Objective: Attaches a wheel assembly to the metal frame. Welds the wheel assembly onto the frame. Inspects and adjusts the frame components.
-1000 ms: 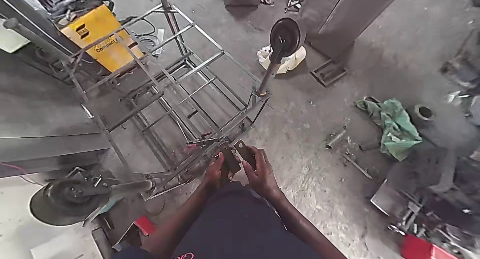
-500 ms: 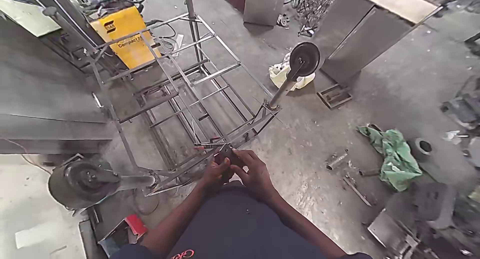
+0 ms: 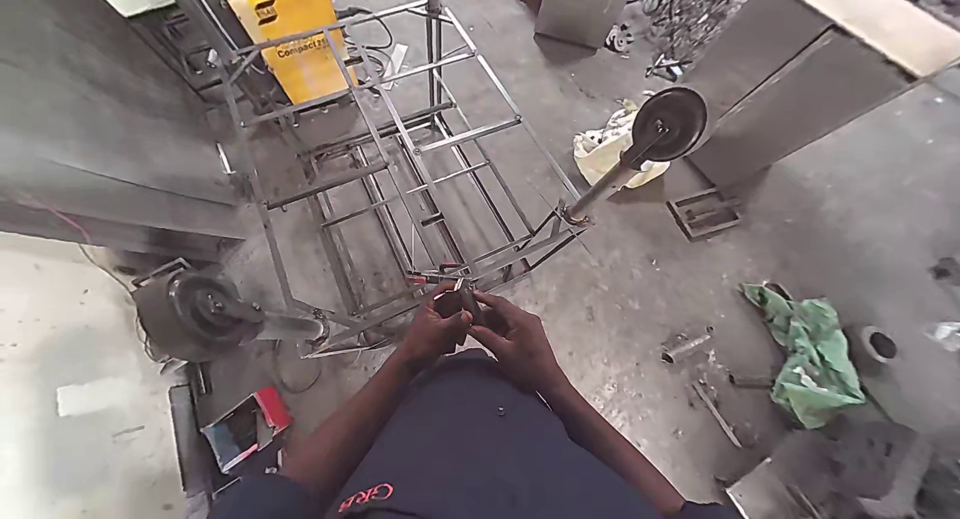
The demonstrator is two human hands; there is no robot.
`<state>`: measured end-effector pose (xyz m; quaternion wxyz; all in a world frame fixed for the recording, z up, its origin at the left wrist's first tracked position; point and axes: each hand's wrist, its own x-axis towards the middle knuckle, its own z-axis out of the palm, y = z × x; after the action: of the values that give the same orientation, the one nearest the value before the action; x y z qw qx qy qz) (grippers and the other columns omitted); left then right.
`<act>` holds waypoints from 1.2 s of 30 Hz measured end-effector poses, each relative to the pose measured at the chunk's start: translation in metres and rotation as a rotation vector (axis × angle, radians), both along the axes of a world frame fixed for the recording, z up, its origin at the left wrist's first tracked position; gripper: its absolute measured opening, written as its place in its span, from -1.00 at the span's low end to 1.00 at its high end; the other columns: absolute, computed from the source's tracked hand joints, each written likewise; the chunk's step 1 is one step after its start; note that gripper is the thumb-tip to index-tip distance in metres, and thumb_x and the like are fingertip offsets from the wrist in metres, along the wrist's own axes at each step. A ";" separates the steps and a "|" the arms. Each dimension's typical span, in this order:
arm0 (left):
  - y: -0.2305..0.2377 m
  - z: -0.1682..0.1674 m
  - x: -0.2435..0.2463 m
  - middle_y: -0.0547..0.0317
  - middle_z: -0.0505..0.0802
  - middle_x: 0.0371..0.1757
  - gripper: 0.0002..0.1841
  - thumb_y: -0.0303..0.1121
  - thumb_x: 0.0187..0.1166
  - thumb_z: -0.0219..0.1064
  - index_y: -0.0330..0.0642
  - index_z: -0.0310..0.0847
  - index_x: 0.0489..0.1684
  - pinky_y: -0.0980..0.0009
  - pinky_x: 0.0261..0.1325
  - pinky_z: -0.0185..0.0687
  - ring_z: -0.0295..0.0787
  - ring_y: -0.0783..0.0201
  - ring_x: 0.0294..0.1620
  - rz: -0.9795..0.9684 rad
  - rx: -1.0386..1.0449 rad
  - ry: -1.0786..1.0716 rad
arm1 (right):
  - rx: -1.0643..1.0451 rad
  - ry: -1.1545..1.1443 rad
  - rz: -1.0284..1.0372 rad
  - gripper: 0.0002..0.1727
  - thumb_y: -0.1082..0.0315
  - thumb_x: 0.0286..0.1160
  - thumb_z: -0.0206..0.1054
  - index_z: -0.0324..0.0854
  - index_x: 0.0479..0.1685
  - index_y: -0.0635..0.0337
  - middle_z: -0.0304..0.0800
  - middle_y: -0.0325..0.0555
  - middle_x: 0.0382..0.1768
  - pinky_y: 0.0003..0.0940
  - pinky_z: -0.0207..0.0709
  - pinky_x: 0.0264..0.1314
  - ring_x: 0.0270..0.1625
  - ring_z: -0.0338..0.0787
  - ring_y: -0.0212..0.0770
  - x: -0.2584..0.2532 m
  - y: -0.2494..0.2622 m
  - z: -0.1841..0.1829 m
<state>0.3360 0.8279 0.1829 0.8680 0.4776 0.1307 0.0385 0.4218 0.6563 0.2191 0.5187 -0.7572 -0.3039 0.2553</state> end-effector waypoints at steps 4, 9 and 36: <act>0.002 -0.007 -0.011 0.04 0.86 -0.23 -0.47 -0.49 0.46 0.51 -0.20 0.45 0.43 0.40 -0.42 0.72 0.72 0.31 -0.51 0.031 0.035 0.034 | 0.075 0.199 0.018 -0.45 0.31 0.48 0.50 0.59 0.49 0.20 0.93 -0.15 0.04 -0.29 0.83 0.13 0.00 0.92 -0.29 -0.002 0.000 -0.013; 0.001 -0.021 -0.027 0.01 0.86 -0.07 -0.36 -0.43 0.44 0.56 -0.23 0.42 0.55 0.32 -0.25 0.79 0.78 0.28 -0.36 0.121 -0.029 0.014 | -0.039 0.017 0.082 -0.45 0.21 0.51 0.49 0.61 0.49 0.13 0.91 -0.22 0.07 -0.33 0.82 0.16 -0.01 0.90 -0.38 -0.011 0.005 -0.015; 0.009 -0.041 -0.217 -0.13 0.87 -0.05 -0.39 -0.37 0.46 0.55 -0.13 0.38 0.49 0.33 -0.37 0.82 0.81 0.24 -0.45 1.009 -0.267 0.201 | -0.817 -0.208 0.338 -0.24 0.01 0.34 0.58 0.51 0.53 0.18 0.59 0.40 0.40 0.45 0.55 0.29 0.34 0.67 0.43 0.100 0.156 -0.248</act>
<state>0.1189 0.8365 0.1415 0.7781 0.2420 0.4306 0.3881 0.5215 0.8128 -0.0286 0.0951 -0.8612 -0.3479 0.3582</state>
